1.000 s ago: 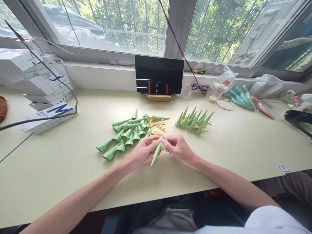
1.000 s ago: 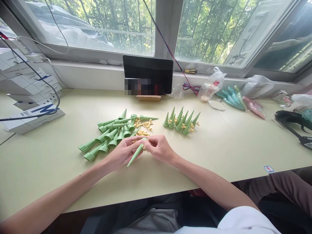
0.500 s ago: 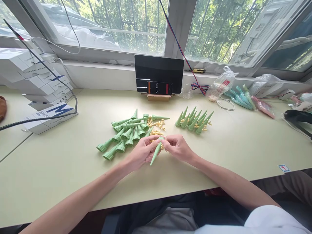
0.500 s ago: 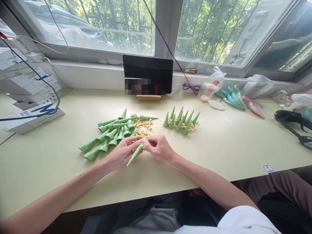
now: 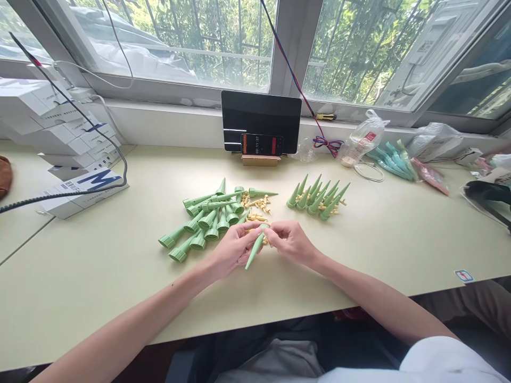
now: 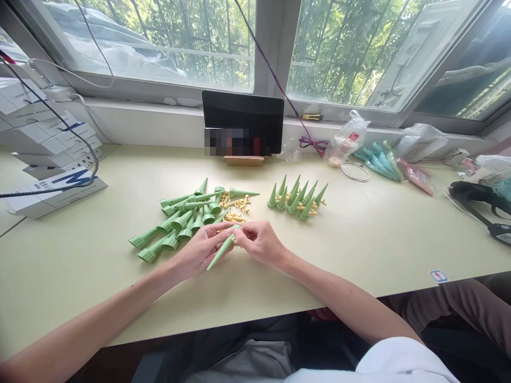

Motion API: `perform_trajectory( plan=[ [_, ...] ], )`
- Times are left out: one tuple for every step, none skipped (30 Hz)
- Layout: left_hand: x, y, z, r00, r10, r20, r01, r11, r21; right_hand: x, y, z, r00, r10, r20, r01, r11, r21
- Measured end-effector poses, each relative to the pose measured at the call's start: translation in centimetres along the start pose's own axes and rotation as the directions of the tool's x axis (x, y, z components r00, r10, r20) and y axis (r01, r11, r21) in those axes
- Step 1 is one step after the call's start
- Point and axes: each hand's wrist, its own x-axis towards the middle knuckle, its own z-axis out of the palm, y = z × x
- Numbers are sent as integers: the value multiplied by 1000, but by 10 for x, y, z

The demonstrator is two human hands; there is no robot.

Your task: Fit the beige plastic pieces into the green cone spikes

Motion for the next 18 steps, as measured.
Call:
perform_trajectory(
  plan=[
    [0, 0, 0, 1000, 2, 2, -2, 1000, -4, 0, 0, 0, 1000, -2, 0, 2, 1000, 0],
    [0, 0, 0, 1000, 4, 4, -4, 1000, -6, 0, 0, 0, 1000, -2, 0, 2, 1000, 1],
    [0, 0, 0, 1000, 7, 4, -7, 1000, -8, 0, 0, 0, 1000, -3, 1, 3, 1000, 2],
    [0, 0, 0, 1000, 8, 3, -8, 1000, -9, 0, 0, 0, 1000, -2, 3, 2, 1000, 4],
    [0, 0, 0, 1000, 7, 1, -7, 1000, -10, 0, 0, 0, 1000, -1, 8, 1, 1000, 6],
    [0, 0, 0, 1000, 5, -3, -5, 1000, -12, 0, -1, 0, 1000, 1, 11, -1, 1000, 7],
    [0, 0, 0, 1000, 1, -9, -2, 1000, -15, 0, -1, 0, 1000, 2, 12, -2, 1000, 9],
    [0, 0, 0, 1000, -3, -15, 3, 1000, -20, 0, -1, 0, 1000, 3, 7, -3, 1000, 11],
    [0, 1, 1, 1000, -7, -23, 7, 1000, -24, 0, -1, 0, 1000, 2, -1, -2, 1000, 12],
    [0, 2, 1, 999, -8, -31, 7, 1000, -25, 0, -2, 1, 1000, 0, -11, 0, 1000, 14],
    [0, 2, 1, 999, -3, -38, 2, 1000, -20, 0, -2, 0, 1000, -4, -20, 4, 1000, 18],
    [0, 3, 2, 999, 9, -42, -9, 1000, -8, 0, -2, 0, 1000, -9, -25, 9, 1000, 25],
    [0, 4, 2, 999, 27, -42, -27, 1000, 13, -1, -2, 0, 1000, -15, -23, 16, 999, 36],
    [0, 5, 1, 998, 53, -43, -51, 998, 43, -1, -2, 0, 1000, -23, -16, 23, 998, 51],
    [0, 5, 1, 995, 83, -47, -79, 994, 81, -1, -2, -1, 999, -31, -9, 31, 997, 68],
    [-1, 6, 1, 992, 118, -54, -110, 986, 125, 0, -1, -1, 999, -40, -5, 40, 996, 85],
    [-1, 6, 1, 987, 151, -62, -139, 976, 168, 0, 0, -2, 999, -48, -1, 48, 994, 99],
    [-2, 6, 0, 981, 182, -68, -165, 965, 206, 0, 1, -2, 998, -55, 1, 54, 993, 109]
  ],
)
